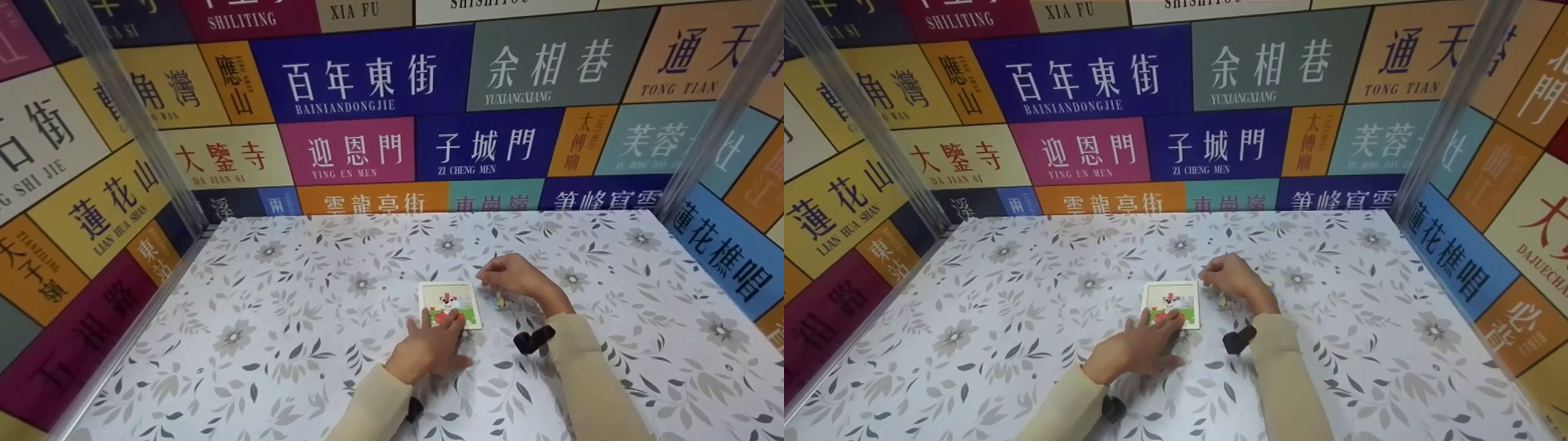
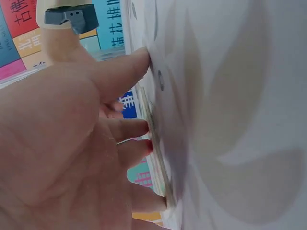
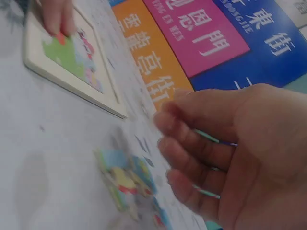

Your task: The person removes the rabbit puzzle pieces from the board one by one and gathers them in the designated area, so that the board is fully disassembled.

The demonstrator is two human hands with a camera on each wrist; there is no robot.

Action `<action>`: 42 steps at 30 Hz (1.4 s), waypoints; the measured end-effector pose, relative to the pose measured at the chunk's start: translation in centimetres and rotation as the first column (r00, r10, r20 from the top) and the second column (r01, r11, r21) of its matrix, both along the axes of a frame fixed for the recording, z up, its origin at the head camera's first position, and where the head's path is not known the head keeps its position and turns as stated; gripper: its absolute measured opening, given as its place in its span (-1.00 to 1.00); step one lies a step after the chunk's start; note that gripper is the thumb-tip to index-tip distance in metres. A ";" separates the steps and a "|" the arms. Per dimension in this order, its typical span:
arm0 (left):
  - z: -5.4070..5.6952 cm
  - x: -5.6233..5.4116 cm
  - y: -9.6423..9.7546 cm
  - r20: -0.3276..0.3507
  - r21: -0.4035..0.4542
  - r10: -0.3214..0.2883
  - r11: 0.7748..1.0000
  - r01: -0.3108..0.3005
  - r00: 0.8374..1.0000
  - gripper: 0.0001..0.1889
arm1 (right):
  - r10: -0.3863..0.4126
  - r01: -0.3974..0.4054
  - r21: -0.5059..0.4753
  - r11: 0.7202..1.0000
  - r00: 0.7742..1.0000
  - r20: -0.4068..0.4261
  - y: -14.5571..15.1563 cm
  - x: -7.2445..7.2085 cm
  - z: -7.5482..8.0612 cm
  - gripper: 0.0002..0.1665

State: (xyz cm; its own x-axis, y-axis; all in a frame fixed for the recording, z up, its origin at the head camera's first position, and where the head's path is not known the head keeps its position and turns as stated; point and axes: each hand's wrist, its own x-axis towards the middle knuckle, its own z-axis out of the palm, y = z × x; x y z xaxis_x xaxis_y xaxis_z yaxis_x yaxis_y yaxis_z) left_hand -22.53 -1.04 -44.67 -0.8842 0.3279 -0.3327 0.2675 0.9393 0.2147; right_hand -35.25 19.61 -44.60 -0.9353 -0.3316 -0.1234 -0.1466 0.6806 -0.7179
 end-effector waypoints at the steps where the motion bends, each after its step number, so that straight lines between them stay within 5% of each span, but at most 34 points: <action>1: 0.0 0.0 0.1 -0.002 -0.007 -0.005 1.000 0.005 1.000 -0.19 | -0.005 0.005 -0.013 1.000 1.000 0.006 -0.4 0.0 -0.2 -0.69; 10: -0.1 -0.2 0.2 -0.017 0.012 -0.049 0.999 0.050 0.999 -0.22 | 0.081 -0.071 -0.123 0.990 0.994 0.079 -3.2 0.0 -1.7 -0.63; 24: -0.3 0.2 0.6 -0.046 -0.015 -0.092 0.996 0.092 0.995 -0.19 | 0.225 -0.223 -0.098 0.970 0.974 0.016 -3.5 0.1 -2.8 -0.67; 42: 0.0 0.5 0.9 -0.078 -0.025 -0.080 0.997 0.079 0.994 -0.22 | 0.264 -0.261 -0.081 0.962 0.964 0.027 -3.5 0.4 -2.6 -0.67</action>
